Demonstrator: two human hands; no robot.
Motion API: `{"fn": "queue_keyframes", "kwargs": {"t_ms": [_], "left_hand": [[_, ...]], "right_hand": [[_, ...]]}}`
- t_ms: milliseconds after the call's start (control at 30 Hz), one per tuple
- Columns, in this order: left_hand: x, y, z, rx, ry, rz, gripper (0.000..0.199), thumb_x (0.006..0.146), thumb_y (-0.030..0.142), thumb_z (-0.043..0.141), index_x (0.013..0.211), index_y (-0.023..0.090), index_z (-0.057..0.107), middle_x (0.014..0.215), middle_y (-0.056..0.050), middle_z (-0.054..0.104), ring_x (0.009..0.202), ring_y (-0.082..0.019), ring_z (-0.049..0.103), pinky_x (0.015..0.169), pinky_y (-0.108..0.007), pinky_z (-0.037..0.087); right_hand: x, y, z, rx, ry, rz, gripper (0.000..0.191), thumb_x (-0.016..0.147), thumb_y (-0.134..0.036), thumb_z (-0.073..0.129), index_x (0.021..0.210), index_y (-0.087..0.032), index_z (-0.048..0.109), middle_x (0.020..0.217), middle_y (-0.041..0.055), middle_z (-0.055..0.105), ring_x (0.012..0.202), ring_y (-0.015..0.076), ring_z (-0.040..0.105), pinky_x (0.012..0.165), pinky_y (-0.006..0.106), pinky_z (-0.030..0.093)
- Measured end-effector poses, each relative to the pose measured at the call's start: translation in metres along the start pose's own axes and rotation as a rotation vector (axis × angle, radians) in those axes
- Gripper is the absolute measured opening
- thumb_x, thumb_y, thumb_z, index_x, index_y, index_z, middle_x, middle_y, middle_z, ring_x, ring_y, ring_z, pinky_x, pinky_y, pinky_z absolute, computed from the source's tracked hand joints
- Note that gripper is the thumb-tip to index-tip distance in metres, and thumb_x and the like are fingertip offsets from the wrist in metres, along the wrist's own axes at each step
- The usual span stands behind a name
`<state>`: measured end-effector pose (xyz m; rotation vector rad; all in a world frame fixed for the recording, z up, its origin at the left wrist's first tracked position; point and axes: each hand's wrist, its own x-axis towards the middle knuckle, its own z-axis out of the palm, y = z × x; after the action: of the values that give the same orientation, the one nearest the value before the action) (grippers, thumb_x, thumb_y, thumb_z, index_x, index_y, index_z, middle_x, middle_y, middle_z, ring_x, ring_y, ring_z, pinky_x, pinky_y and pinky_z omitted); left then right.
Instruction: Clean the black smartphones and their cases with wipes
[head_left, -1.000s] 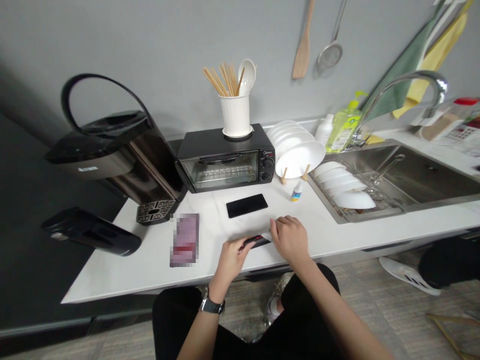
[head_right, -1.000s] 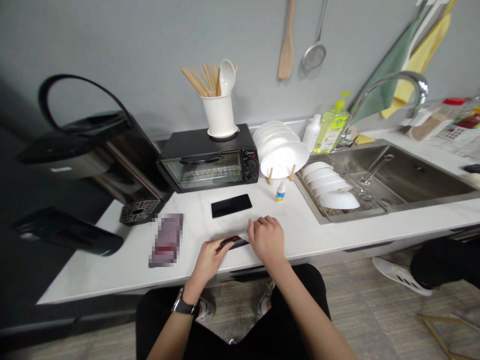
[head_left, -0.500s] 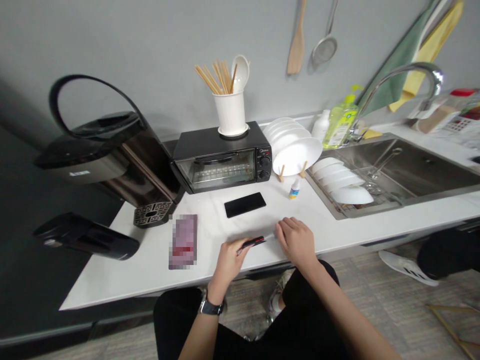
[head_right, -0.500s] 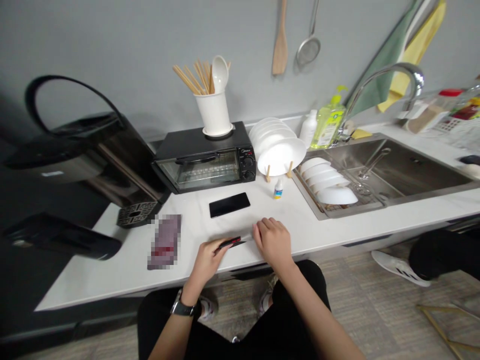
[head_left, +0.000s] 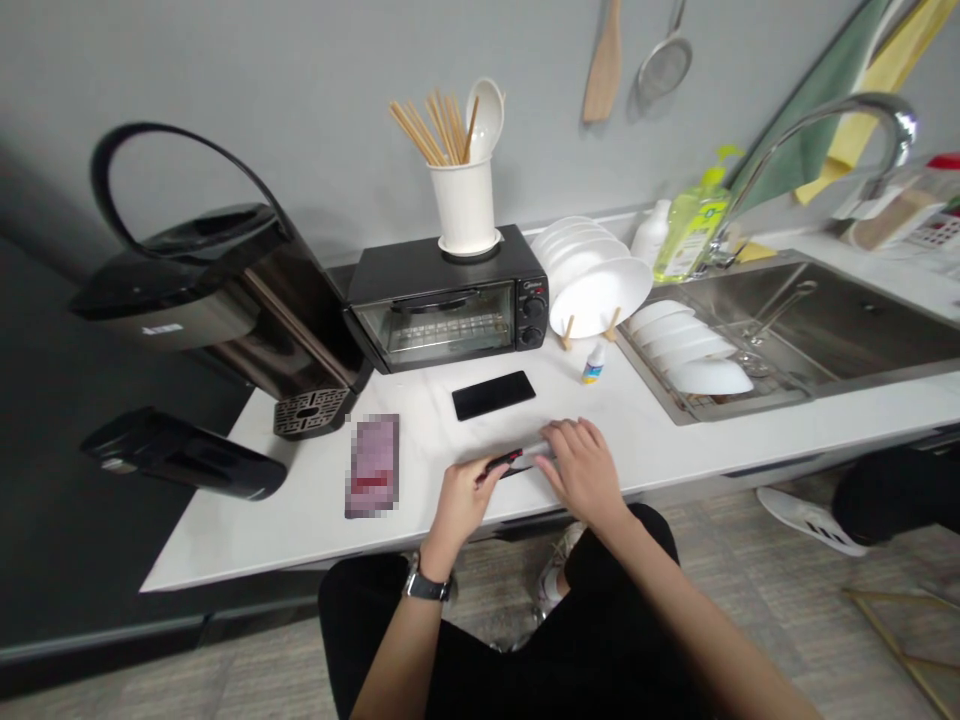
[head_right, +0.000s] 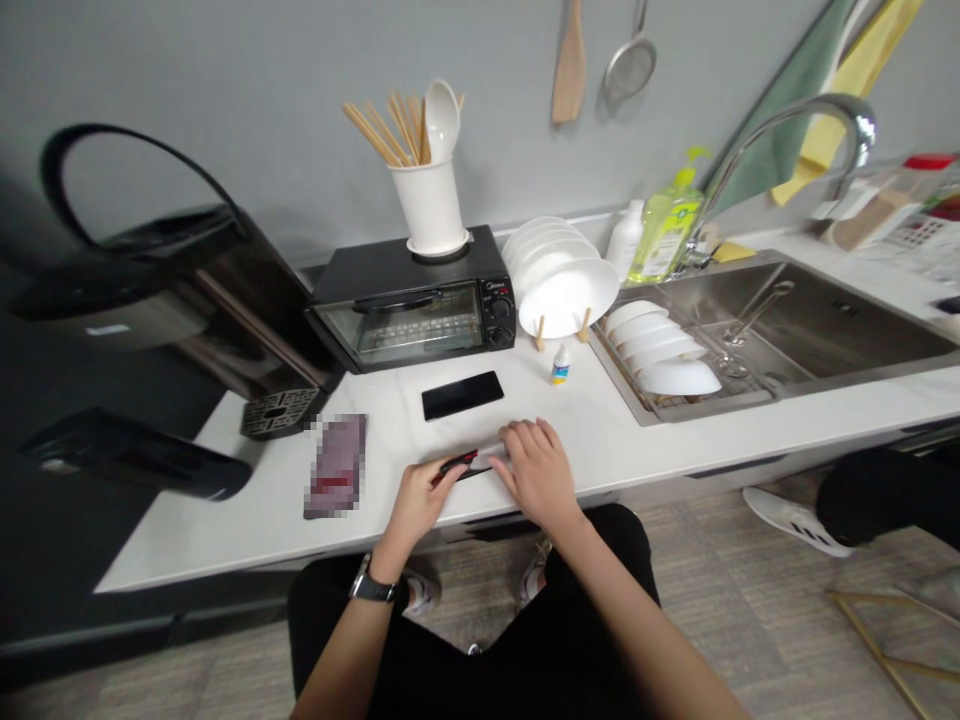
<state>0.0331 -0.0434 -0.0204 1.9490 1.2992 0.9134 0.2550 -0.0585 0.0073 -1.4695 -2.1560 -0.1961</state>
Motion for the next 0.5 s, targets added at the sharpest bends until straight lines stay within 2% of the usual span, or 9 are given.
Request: {"fn": "queue_keyframes", "kwargs": {"t_ms": [67, 167, 267, 333, 400, 433, 467, 500], "left_hand": [[0.001, 0.003, 0.0, -0.016, -0.004, 0.001, 0.026, 0.102, 0.034, 0.061, 0.112, 0.02, 0.081, 0.097, -0.006, 0.084, 0.069, -0.018, 0.071, 0.069, -0.026, 0.054], [0.0, 0.001, 0.001, 0.036, 0.03, 0.033, 0.022, 0.1, 0.027, 0.061, 0.104, 0.018, 0.081, 0.091, -0.006, 0.083, 0.068, -0.017, 0.07, 0.068, -0.026, 0.053], [-0.003, -0.008, 0.001, 0.112, 0.054, 0.042, 0.025, 0.091, 0.01, 0.057, 0.076, 0.014, 0.076, 0.069, -0.006, 0.076, 0.058, -0.016, 0.064, 0.06, -0.025, 0.049], [-0.004, -0.012, 0.001, 0.138, 0.055, 0.037, 0.027, 0.085, 0.005, 0.056, 0.066, 0.014, 0.072, 0.063, -0.006, 0.071, 0.055, -0.016, 0.061, 0.058, -0.025, 0.047], [-0.003, -0.012, 0.001, 0.134, 0.049, 0.035, 0.024, 0.085, 0.005, 0.056, 0.071, 0.014, 0.075, 0.067, -0.006, 0.074, 0.058, -0.016, 0.062, 0.061, -0.025, 0.049], [-0.002, -0.011, 0.001, 0.12, 0.041, 0.035, 0.023, 0.088, 0.007, 0.057, 0.079, 0.014, 0.077, 0.072, -0.006, 0.076, 0.06, -0.016, 0.064, 0.063, -0.026, 0.05], [-0.001, -0.009, 0.001, 0.099, 0.028, 0.035, 0.022, 0.092, 0.012, 0.058, 0.087, 0.015, 0.08, 0.076, -0.006, 0.077, 0.062, -0.016, 0.065, 0.064, -0.025, 0.051], [0.0, -0.006, 0.001, 0.077, 0.013, 0.037, 0.022, 0.096, 0.018, 0.059, 0.095, 0.016, 0.081, 0.08, -0.005, 0.079, 0.064, -0.016, 0.066, 0.066, -0.025, 0.052]], "right_hand": [[0.014, 0.007, -0.005, -0.055, -0.042, 0.125, 0.037, 0.11, -0.031, 0.043, 0.096, -0.015, 0.073, 0.094, 0.0126, 0.074, 0.092, 0.0275, 0.064, 0.092, 0.042, 0.041], [0.04, -0.024, 0.003, -0.104, -0.074, 0.181, 0.045, 0.108, -0.023, 0.042, 0.076, -0.016, 0.072, 0.078, 0.0118, 0.072, 0.08, 0.026, 0.063, 0.086, 0.043, 0.04], [0.044, -0.068, 0.018, -0.026, -0.106, 0.029, 0.037, 0.108, -0.027, 0.048, 0.084, -0.016, 0.074, 0.086, 0.0112, 0.074, 0.084, 0.0257, 0.063, 0.084, 0.041, 0.04], [0.032, -0.077, 0.023, 0.047, -0.105, -0.152, 0.027, 0.108, -0.03, 0.051, 0.107, -0.016, 0.074, 0.107, 0.0116, 0.076, 0.098, 0.0259, 0.064, 0.089, 0.04, 0.04], [0.016, -0.061, 0.021, 0.071, -0.079, -0.282, 0.032, 0.108, -0.033, 0.052, 0.134, -0.019, 0.065, 0.132, 0.0124, 0.07, 0.114, 0.0271, 0.06, 0.097, 0.041, 0.039], [0.009, -0.045, 0.017, 0.06, -0.067, -0.296, 0.037, 0.108, -0.034, 0.051, 0.141, -0.02, 0.061, 0.139, 0.0129, 0.067, 0.119, 0.028, 0.059, 0.1, 0.042, 0.038], [0.004, -0.027, 0.012, 0.034, -0.064, -0.261, 0.038, 0.109, -0.037, 0.051, 0.142, -0.02, 0.06, 0.14, 0.0134, 0.066, 0.118, 0.0287, 0.058, 0.101, 0.043, 0.038], [0.002, -0.009, 0.006, 0.01, -0.068, -0.19, 0.035, 0.109, -0.037, 0.05, 0.135, -0.019, 0.065, 0.132, 0.0138, 0.07, 0.112, 0.0285, 0.06, 0.099, 0.042, 0.038]]}}
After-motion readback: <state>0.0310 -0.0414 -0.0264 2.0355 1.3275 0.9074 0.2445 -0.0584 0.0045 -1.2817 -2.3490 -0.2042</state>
